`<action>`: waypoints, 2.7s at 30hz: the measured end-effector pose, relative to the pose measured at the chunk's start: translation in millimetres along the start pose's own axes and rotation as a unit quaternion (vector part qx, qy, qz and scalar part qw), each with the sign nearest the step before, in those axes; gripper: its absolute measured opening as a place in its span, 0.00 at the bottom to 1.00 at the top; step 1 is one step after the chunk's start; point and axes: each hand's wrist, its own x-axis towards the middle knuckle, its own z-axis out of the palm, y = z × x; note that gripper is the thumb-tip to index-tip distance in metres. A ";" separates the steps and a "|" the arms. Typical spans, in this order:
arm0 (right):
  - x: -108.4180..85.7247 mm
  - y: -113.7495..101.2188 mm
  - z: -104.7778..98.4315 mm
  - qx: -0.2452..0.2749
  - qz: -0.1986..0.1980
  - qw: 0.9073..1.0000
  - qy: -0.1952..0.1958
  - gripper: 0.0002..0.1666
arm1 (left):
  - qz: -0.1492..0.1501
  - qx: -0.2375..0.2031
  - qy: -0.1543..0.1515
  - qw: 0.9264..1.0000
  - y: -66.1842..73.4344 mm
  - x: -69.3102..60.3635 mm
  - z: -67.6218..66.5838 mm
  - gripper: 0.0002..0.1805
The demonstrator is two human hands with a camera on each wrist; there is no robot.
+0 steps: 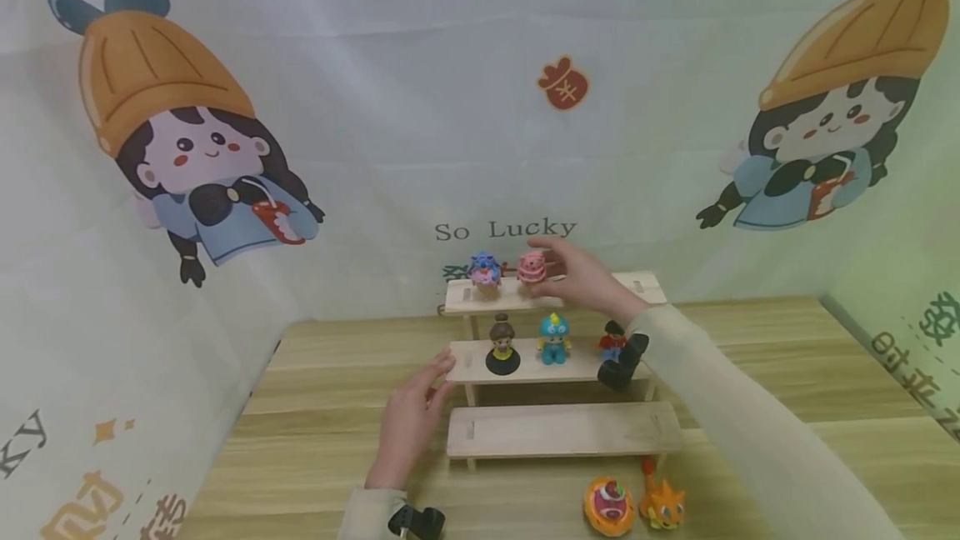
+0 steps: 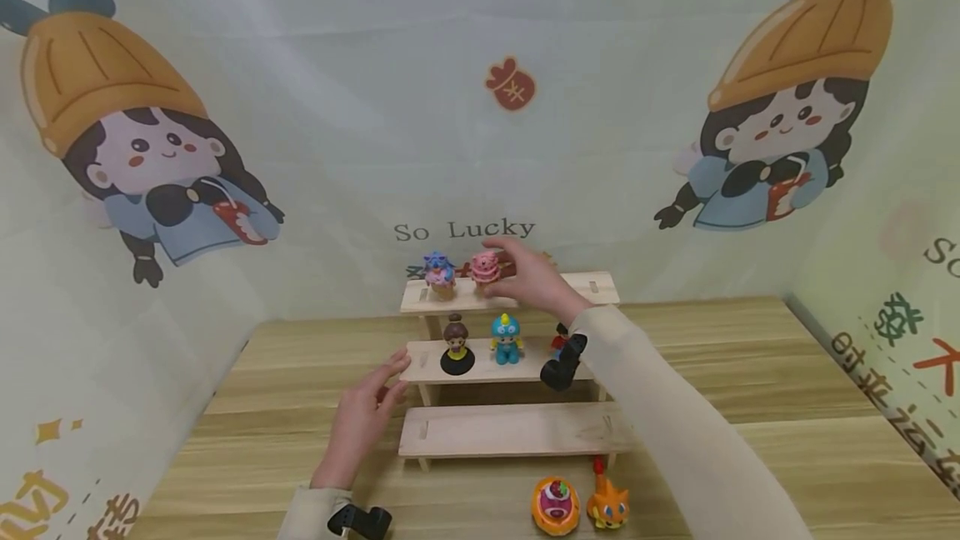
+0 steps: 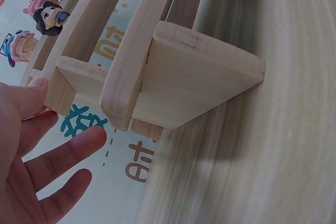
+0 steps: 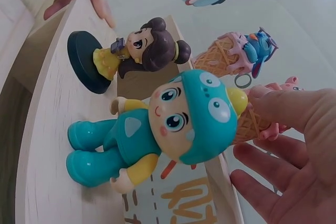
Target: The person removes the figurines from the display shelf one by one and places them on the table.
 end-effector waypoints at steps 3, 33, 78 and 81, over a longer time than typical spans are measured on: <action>0.1 -2.2 0.9 0.016 0.005 1.000 0.002 0.40 | -0.005 0.000 -0.004 1.000 1.1 -0.8 -0.7 0.19; -17.7 -17.0 -6.9 -0.009 -0.009 0.999 0.032 0.31 | -0.019 0.002 -0.012 1.000 3.8 0.3 -2.2 0.19; -135.7 -20.3 39.7 -0.004 -0.111 0.994 -0.006 0.25 | -0.021 -0.002 -0.011 1.000 2.9 -0.2 -0.8 0.19; -144.6 -13.5 50.7 -0.003 -0.113 0.994 -0.011 0.23 | -0.024 -0.003 -0.012 1.000 3.7 -0.2 -1.2 0.19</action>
